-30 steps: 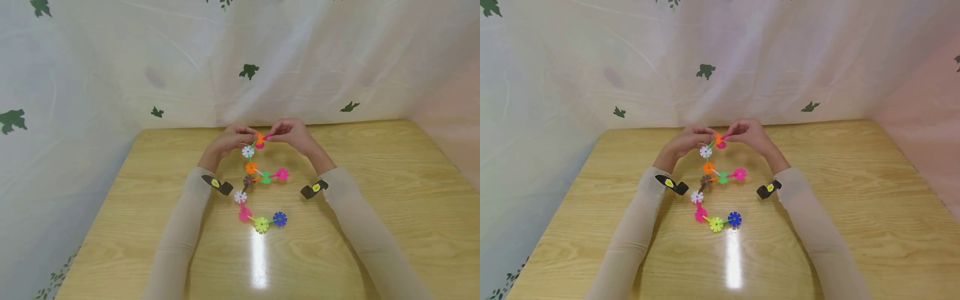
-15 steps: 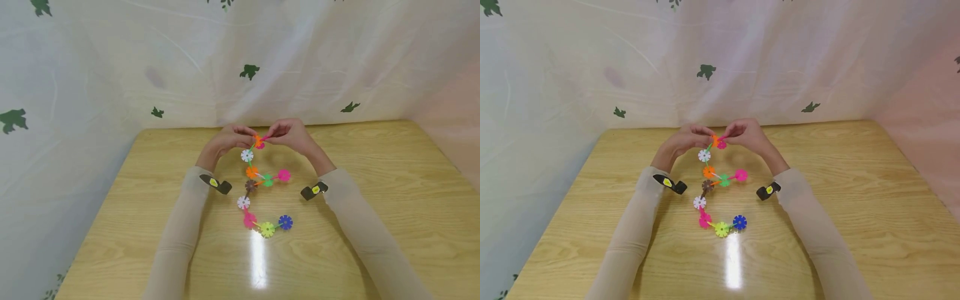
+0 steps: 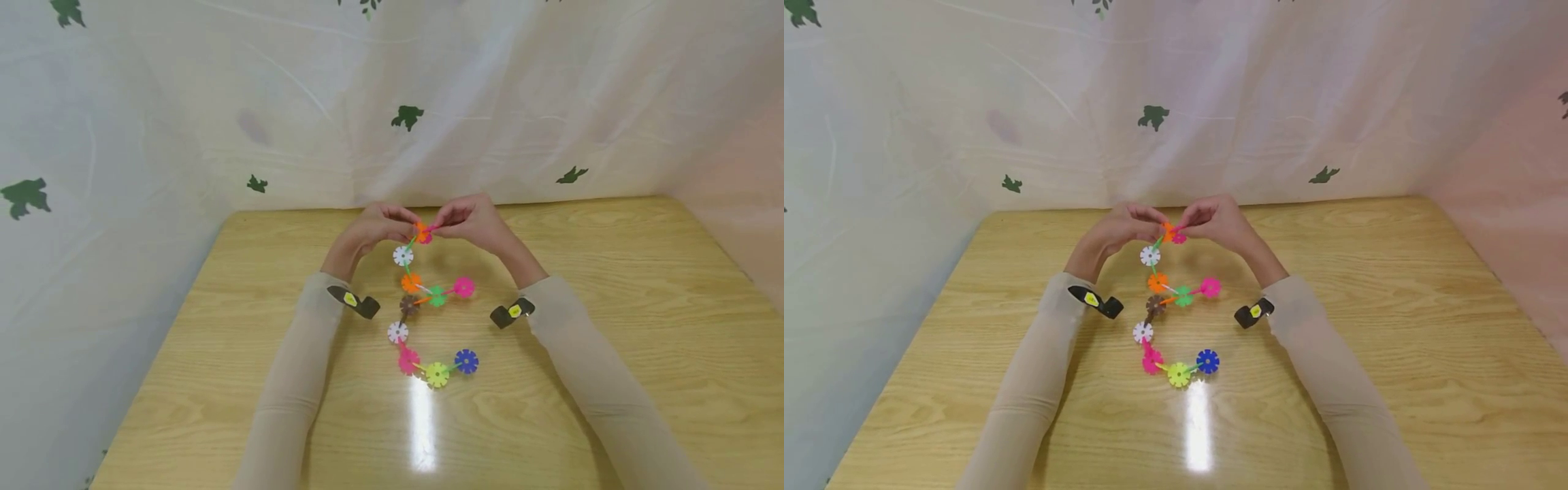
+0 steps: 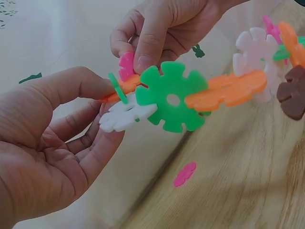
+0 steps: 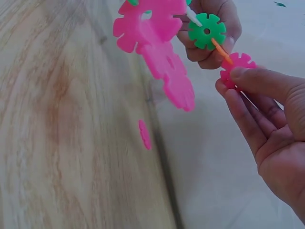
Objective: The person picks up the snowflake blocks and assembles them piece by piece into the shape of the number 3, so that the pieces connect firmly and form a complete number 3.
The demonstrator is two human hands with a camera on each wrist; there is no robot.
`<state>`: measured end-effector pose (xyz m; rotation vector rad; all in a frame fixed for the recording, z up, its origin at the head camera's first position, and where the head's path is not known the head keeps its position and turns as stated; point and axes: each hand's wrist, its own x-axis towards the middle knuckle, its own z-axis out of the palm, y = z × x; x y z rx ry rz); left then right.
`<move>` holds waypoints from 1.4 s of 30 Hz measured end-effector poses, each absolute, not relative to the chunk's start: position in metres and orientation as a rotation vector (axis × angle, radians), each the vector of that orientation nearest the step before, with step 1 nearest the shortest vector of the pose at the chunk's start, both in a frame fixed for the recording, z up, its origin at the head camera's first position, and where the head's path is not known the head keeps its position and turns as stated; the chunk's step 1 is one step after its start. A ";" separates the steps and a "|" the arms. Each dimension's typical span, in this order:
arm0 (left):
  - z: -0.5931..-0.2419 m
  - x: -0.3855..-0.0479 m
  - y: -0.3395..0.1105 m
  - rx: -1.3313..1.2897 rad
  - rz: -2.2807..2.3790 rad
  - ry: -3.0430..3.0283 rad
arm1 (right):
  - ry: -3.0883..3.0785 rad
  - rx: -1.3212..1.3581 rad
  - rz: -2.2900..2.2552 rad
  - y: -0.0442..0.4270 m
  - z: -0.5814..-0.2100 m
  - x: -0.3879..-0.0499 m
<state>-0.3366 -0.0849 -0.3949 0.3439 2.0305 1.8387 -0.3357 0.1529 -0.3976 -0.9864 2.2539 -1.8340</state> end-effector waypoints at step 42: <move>-0.398 -0.343 -0.091 0.314 1.831 2.046 | 2.325 -0.751 -1.142 0.158 -0.430 -0.397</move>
